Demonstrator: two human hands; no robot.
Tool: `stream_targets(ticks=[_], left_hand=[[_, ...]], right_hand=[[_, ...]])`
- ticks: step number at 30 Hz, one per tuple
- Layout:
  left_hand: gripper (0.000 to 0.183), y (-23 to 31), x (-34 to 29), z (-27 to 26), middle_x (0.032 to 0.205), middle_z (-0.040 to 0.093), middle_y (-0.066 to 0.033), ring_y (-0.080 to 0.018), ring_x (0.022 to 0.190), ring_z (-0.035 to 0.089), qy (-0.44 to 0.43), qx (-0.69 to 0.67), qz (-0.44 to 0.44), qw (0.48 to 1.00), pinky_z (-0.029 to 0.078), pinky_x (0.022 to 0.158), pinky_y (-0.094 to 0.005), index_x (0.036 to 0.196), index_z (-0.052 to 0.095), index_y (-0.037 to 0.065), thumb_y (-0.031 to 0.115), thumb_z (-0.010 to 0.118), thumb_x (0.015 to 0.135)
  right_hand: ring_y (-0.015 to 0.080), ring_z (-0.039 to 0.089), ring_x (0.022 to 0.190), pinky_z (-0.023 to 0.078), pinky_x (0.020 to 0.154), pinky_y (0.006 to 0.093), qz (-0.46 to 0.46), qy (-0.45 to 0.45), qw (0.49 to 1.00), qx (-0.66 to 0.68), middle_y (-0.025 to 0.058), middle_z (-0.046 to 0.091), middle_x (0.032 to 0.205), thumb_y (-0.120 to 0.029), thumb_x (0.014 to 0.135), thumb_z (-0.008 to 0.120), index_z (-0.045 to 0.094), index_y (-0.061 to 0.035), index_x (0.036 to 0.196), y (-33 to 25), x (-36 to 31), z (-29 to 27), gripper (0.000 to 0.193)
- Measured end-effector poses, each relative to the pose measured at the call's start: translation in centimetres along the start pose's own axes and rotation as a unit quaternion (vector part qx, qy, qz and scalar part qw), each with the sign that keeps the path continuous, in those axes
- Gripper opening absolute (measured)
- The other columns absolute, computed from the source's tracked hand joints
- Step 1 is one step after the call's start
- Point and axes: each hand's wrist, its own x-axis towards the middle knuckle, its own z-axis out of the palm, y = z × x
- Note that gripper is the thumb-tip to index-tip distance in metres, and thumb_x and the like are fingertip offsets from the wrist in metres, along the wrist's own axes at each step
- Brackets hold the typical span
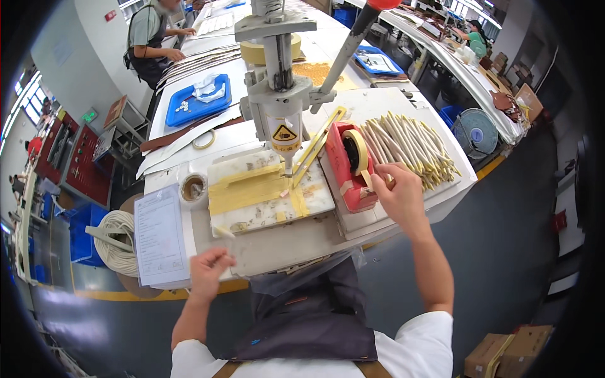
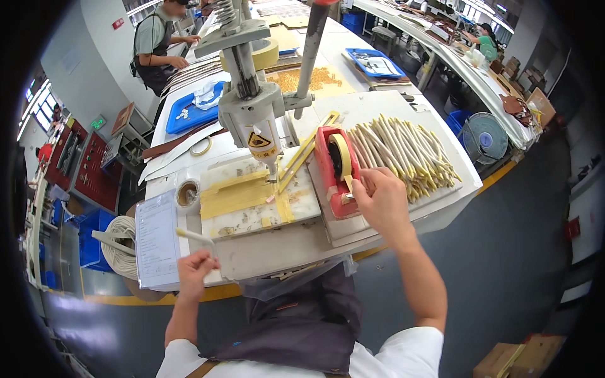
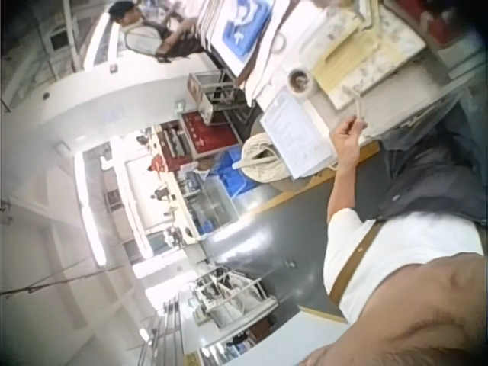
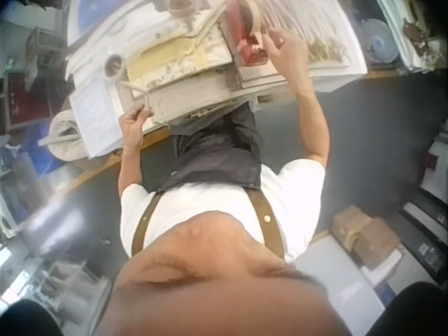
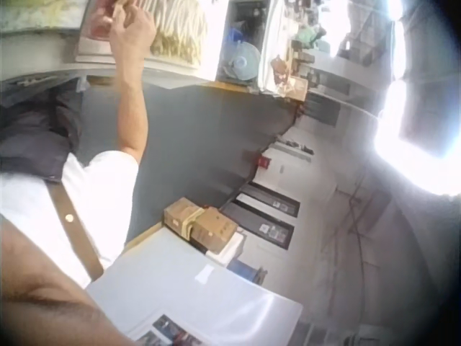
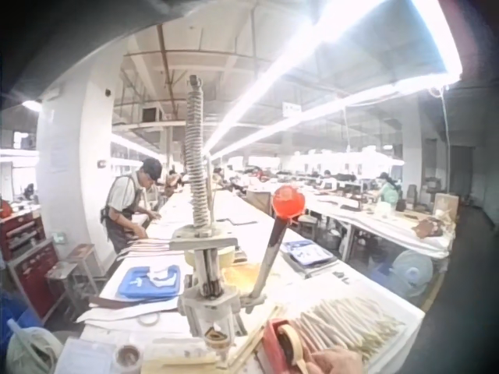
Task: The person inserts a white cable into a yellow plastic sleeve and uses a manual press machine to crimp the connection. They repeat this process for multiple cables, pulling new lengths from a coil and stacking the finished units on the table.
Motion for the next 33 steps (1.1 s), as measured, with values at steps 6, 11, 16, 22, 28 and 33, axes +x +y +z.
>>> stream_targets(ticks=[6,11,16,22,28,33], left_hand=[[0.014,-1.3,-2.3,6.7,0.085,0.07,-0.0102,-0.0132,0.068,0.065,-0.136,-0.132,-0.139,0.972,0.053,0.065,-0.0259,0.1,0.07,-0.005,0.007,0.068,0.092],[0.019,-1.8,-4.4,7.9,0.085,0.07,-0.0066,-0.0093,0.07,0.063,-0.242,-0.132,-0.194,0.941,0.05,0.064,-0.0227,0.104,0.071,-0.004,0.013,0.068,0.095],[0.022,-1.1,-6.1,8.9,0.087,0.07,-0.0061,-0.0082,0.071,0.062,-0.297,-0.109,-0.228,0.921,0.05,0.066,-0.0215,0.105,0.071,-0.004,0.017,0.067,0.096],[0.024,0.6,-6.4,10.1,0.089,0.07,-0.0066,-0.009,0.073,0.063,-0.307,-0.121,-0.225,0.917,0.053,0.068,-0.0231,0.109,0.069,-0.004,0.017,0.066,0.098],[0.024,3.4,-4.5,11.1,0.093,0.069,-0.0098,-0.0128,0.077,0.066,-0.246,-0.139,-0.176,0.943,0.059,0.072,-0.0271,0.112,0.066,-0.006,0.013,0.066,0.098],[0.023,4.3,-2.8,11.4,0.092,0.069,-0.0122,-0.0156,0.078,0.068,-0.2,-0.147,-0.141,0.958,0.06,0.072,-0.0287,0.11,0.066,-0.007,0.012,0.065,0.097]], right_hand=[[0.0122,0.059,0.051,0.049,0.046,0.0269,0.237,-0.213,0.944,0.089,0.0105,0.065,0.064,-0.018,0.081,0.066,0.074,0.0088,0.083,-0.1,3.4,-1.2,0.028],[0.0105,0.058,0.051,0.048,0.047,0.025,0.297,-0.251,0.913,0.126,0.0057,0.06,0.059,-0.016,0.079,0.068,0.073,0.0025,0.071,0.5,4.3,-1.9,0.021],[0.0191,0.071,0.067,0.056,0.055,0.0259,0.38,-0.25,0.856,0.247,0.0105,0.067,0.083,-0.021,0.086,0.07,0.066,0.0043,0.095,0.1,4.0,-2.1,0.027],[0.0299,0.074,0.083,0.063,0.076,0.037,0.379,-0.174,0.826,0.379,0.0171,0.067,0.105,-0.024,0.095,0.066,0.058,0.0045,0.112,-0.3,2.0,-2.5,0.034],[0.0191,0.068,0.099,0.055,0.088,0.0304,0.298,-0.044,0.851,0.43,0.0154,0.051,0.137,-0.022,0.097,0.066,0.067,0.0019,0.093,1.4,-3.9,0.1,0.024],[0.0148,0.066,0.099,0.052,0.085,0.0292,0.24,-0.006,0.878,0.415,0.0169,0.046,0.141,-0.015,0.094,0.071,0.068,0.0021,0.077,2.5,-5.6,1.8,0.024]])
